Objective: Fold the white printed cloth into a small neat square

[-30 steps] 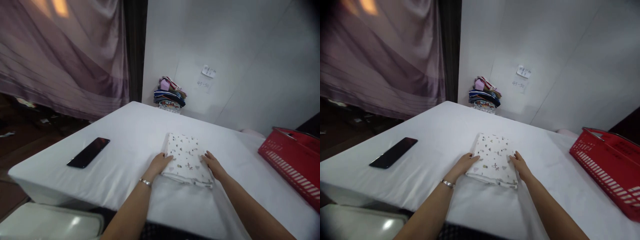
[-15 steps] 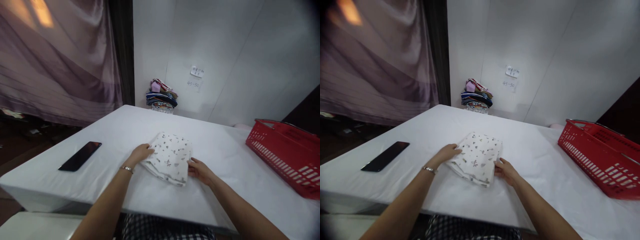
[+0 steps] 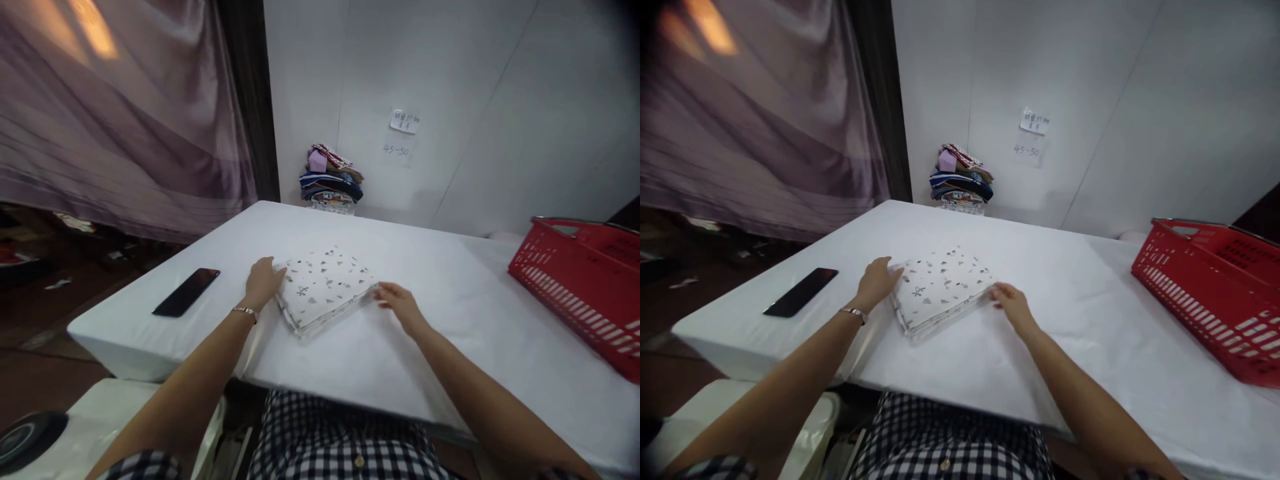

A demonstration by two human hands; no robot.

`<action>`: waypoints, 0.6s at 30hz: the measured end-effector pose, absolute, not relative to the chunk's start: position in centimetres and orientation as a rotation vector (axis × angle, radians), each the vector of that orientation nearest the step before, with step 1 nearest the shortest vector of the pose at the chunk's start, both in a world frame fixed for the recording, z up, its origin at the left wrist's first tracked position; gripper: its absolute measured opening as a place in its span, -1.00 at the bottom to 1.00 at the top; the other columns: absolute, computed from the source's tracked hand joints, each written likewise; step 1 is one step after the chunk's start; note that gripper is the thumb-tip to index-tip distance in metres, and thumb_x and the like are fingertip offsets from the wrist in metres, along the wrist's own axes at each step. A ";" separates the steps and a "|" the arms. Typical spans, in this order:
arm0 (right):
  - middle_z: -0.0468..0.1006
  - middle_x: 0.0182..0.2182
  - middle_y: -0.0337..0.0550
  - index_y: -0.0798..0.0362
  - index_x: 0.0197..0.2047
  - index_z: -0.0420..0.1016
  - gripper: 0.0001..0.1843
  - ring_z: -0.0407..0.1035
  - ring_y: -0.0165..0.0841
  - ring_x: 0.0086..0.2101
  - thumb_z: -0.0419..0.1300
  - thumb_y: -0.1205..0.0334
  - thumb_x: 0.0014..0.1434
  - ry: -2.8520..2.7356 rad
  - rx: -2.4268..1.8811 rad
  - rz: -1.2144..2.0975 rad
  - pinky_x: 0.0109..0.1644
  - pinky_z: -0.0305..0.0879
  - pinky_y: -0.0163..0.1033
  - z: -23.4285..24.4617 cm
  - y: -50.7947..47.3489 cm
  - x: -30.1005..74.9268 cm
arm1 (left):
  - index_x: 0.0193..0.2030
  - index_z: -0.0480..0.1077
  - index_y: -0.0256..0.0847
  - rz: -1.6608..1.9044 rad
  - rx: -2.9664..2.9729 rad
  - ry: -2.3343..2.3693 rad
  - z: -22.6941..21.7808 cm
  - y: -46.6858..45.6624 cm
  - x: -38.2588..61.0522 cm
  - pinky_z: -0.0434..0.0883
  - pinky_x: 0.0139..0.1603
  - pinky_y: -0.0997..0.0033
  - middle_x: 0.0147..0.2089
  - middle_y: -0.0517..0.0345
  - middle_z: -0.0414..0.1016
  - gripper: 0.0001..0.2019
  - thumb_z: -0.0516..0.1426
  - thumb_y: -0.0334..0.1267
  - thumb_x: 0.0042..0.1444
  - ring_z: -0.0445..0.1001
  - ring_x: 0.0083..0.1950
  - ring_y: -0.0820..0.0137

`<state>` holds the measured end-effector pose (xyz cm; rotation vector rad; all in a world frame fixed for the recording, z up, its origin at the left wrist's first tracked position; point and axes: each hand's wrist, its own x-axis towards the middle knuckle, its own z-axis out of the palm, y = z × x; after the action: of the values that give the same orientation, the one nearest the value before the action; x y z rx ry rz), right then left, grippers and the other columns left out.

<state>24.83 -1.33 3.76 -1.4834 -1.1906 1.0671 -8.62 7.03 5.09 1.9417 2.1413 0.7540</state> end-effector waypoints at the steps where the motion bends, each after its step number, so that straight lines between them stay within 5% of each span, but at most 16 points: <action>1: 0.54 -0.15 -0.05 0.12 -0.01 0.41 -0.54 0.42 -0.29 -0.15 0.14 0.06 0.06 -1.231 -1.597 0.952 -0.12 0.37 -0.20 3.9 0.1 25.7 | 0.19 0.18 -0.31 0.844 1.813 2.130 4.8 6.3 -8.8 0.13 0.23 0.14 0.25 -0.19 0.17 -0.44 0.09 -0.09 0.07 0.13 0.26 0.06; 4: 0.51 -0.09 -0.03 0.14 -0.05 0.45 -0.59 0.36 -0.25 -0.06 0.15 0.11 0.06 -1.293 -1.750 0.891 0.00 0.28 -0.17 4.1 4.2 26.9 | 0.25 0.05 -0.30 0.937 1.288 1.962 4.2 4.6 -8.9 0.34 0.05 0.16 0.21 -0.24 0.23 -0.32 0.15 -0.10 0.02 0.31 0.14 0.11; 7: 0.48 -0.05 0.05 0.17 -0.08 0.49 -0.57 0.32 -0.17 -0.01 0.22 0.10 0.01 -1.371 -1.852 0.924 0.06 0.21 -0.13 3.9 7.5 26.2 | 0.28 -0.05 -0.36 0.900 1.026 1.833 3.8 3.6 -8.4 0.46 -0.29 0.33 0.01 -0.23 0.41 -0.25 0.16 -0.09 0.03 0.51 -0.18 0.27; 10: 0.42 0.02 0.11 0.18 -0.07 0.49 -0.49 0.27 -0.11 0.04 0.29 0.07 -0.06 -1.454 -1.931 0.952 0.09 0.17 -0.12 3.9 9.8 25.2 | 0.21 0.05 -0.40 0.870 0.982 1.805 3.7 3.2 -7.8 0.44 -0.41 0.39 -0.17 -0.16 0.50 -0.30 0.18 -0.08 0.00 0.51 -0.34 0.33; 14: 0.43 -0.01 0.21 0.24 -0.16 0.52 -0.46 0.28 -0.01 0.01 0.39 0.09 -0.21 -1.500 -2.005 1.021 0.06 0.17 -0.04 4.1 11.4 24.6 | -0.09 0.34 -0.37 0.842 0.986 1.785 3.6 3.3 -7.3 0.42 -0.43 0.38 -0.30 -0.08 0.52 -0.53 0.22 -0.07 -0.08 0.50 -0.34 0.28; 18: 0.51 -0.16 0.19 0.23 -0.32 0.53 -0.56 0.37 -0.04 -0.11 0.40 0.09 -0.24 -1.437 -2.015 1.127 -0.06 0.26 -0.06 3.9 11.2 25.6 | -0.07 0.33 -0.34 0.895 1.052 1.829 3.2 4.5 -6.9 0.42 -0.33 0.30 -0.09 -0.18 0.48 -0.53 0.23 -0.15 -0.13 0.48 -0.14 0.14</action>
<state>25.64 11.20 3.92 -2.0155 -1.4374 1.1267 -6.89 4.52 3.20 1.0521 1.8288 0.8946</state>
